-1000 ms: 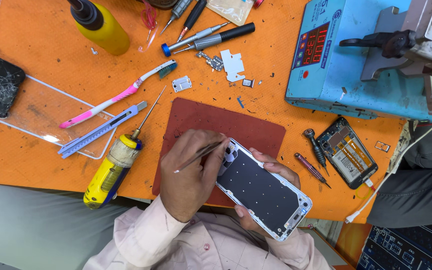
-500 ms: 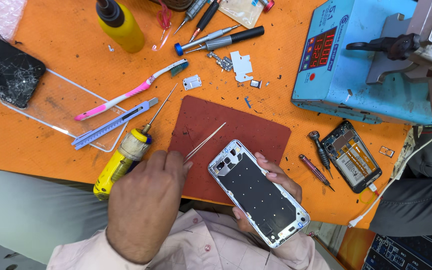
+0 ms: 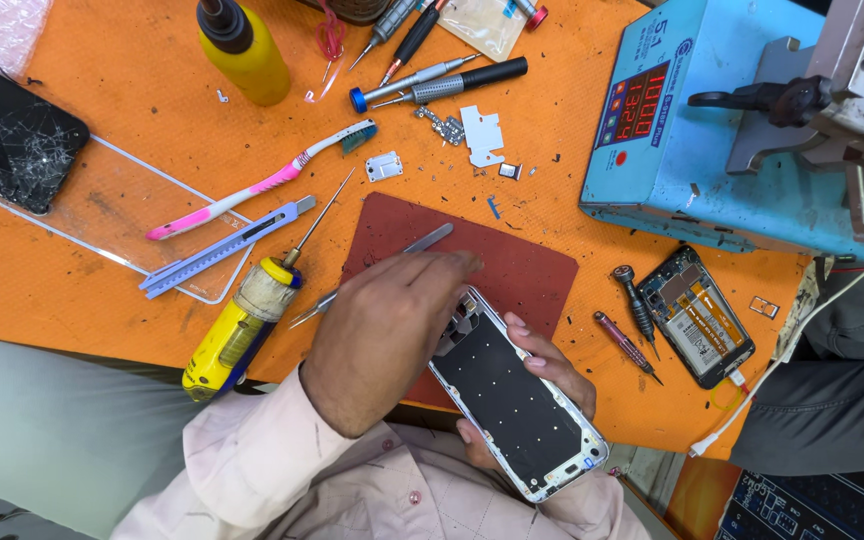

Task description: The person repairs a mobile phone by using a screwdriver to remove and replace screws from the internal chassis, handling small components with tweezers, and applying adhesive tape to the back of the device.

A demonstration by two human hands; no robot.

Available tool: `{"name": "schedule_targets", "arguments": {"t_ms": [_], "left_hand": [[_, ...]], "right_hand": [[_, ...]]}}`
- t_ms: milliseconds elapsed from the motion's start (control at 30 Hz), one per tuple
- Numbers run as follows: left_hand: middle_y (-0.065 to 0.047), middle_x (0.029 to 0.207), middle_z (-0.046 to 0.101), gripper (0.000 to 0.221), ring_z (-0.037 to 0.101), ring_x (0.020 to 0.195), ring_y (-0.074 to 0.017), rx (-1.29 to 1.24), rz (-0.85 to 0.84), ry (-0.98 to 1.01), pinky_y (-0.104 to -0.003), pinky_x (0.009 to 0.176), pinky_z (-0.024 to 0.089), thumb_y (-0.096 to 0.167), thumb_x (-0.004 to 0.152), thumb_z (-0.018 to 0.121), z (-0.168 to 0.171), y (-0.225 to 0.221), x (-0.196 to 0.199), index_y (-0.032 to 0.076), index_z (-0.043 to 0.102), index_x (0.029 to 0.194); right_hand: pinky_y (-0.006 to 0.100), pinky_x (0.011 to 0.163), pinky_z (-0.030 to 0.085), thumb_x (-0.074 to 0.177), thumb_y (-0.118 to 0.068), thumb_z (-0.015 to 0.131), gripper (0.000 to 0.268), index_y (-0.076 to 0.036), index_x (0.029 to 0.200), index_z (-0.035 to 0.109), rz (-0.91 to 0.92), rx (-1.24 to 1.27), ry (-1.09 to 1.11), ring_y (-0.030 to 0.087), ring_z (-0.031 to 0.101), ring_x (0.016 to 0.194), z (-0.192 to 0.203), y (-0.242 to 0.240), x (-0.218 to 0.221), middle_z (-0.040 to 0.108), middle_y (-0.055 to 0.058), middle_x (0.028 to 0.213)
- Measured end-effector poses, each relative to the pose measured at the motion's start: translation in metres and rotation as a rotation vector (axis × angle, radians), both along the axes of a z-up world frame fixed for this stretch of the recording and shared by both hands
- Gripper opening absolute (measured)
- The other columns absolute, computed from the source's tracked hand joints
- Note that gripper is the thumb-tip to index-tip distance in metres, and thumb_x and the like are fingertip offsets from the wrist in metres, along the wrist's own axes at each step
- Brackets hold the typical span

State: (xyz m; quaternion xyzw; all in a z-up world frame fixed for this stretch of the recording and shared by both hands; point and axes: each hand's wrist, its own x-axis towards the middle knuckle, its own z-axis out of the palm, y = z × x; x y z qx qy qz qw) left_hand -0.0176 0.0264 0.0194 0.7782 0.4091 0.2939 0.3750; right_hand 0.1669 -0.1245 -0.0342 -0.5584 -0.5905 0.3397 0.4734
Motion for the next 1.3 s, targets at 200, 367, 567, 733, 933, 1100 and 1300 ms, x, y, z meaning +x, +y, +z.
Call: {"name": "schedule_targets", "arguments": {"t_ms": [200, 367, 567, 733, 933, 1100, 1300], "left_hand": [[-0.013, 0.089, 0.064, 0.021, 0.067, 0.090, -0.0305, 0.128, -0.170, 0.230, -0.043, 0.076, 0.055, 0.008, 0.084, 0.064, 0.006, 0.005, 0.008, 0.003, 0.060, 0.104], [-0.016, 0.089, 0.060, 0.035, 0.063, 0.090, -0.0323, 0.193, -0.201, 0.200, -0.042, 0.079, 0.054, 0.009, 0.081, 0.063, 0.007, 0.011, 0.016, -0.003, 0.053, 0.112], [-0.020, 0.088, 0.061, 0.040, 0.063, 0.089, -0.0388, 0.071, -0.121, 0.085, -0.048, 0.079, 0.051, 0.005, 0.077, 0.066, -0.004, 0.010, 0.020, -0.006, 0.049, 0.112], [-0.019, 0.087, 0.063, 0.035, 0.064, 0.088, -0.0403, -0.021, -0.064, -0.044, -0.050, 0.081, 0.049, 0.001, 0.077, 0.066, -0.005, 0.011, 0.011, 0.000, 0.049, 0.107], [-0.014, 0.083, 0.067, 0.028, 0.069, 0.084, -0.0335, -0.260, -0.024, 0.018, -0.047, 0.077, 0.052, 0.008, 0.085, 0.068, 0.008, 0.003, -0.012, 0.003, 0.051, 0.107], [-0.018, 0.105, 0.067, 0.023, 0.067, 0.099, -0.0374, 0.023, 0.041, -0.066, -0.046, 0.084, 0.053, 0.005, 0.095, 0.066, 0.003, -0.002, -0.011, 0.001, 0.058, 0.116], [-0.014, 0.108, 0.065, 0.026, 0.065, 0.103, -0.0342, 0.171, 0.046, 0.200, -0.044, 0.086, 0.054, 0.004, 0.086, 0.066, 0.011, -0.011, -0.007, 0.000, 0.066, 0.111]], "right_hand": [[0.052, 0.127, 0.041, 0.072, -0.019, 0.086, 0.082, -0.010, 0.138, 0.038, 0.012, 0.036, -0.088, 0.034, 0.052, 0.144, 0.001, 0.002, 0.001, 0.053, 0.020, 0.141], [0.050, 0.128, 0.039, 0.074, -0.019, 0.087, 0.083, -0.009, 0.137, 0.034, 0.024, 0.005, -0.084, 0.036, 0.048, 0.148, 0.003, 0.003, -0.001, 0.050, 0.022, 0.146], [0.049, 0.124, 0.041, 0.071, -0.019, 0.086, 0.084, -0.009, 0.136, 0.035, 0.034, -0.004, -0.181, 0.036, 0.050, 0.144, 0.005, 0.003, 0.002, 0.050, 0.021, 0.142], [0.052, 0.128, 0.040, 0.073, -0.016, 0.085, 0.081, -0.010, 0.137, 0.036, 0.006, 0.035, -0.089, 0.036, 0.050, 0.146, 0.002, 0.004, -0.001, 0.051, 0.020, 0.143], [0.052, 0.128, 0.039, 0.072, -0.014, 0.086, 0.081, -0.010, 0.136, 0.037, -0.008, 0.018, -0.039, 0.037, 0.050, 0.146, 0.001, 0.003, -0.002, 0.051, 0.021, 0.143], [0.053, 0.128, 0.040, 0.073, -0.014, 0.086, 0.080, -0.008, 0.136, 0.037, -0.010, 0.051, -0.002, 0.037, 0.050, 0.146, 0.000, 0.007, -0.003, 0.052, 0.022, 0.142], [0.051, 0.124, 0.047, 0.079, -0.023, 0.085, 0.078, -0.006, 0.139, 0.038, -0.021, 0.131, -0.034, 0.035, 0.056, 0.142, 0.002, 0.014, -0.003, 0.052, 0.020, 0.140]]}}
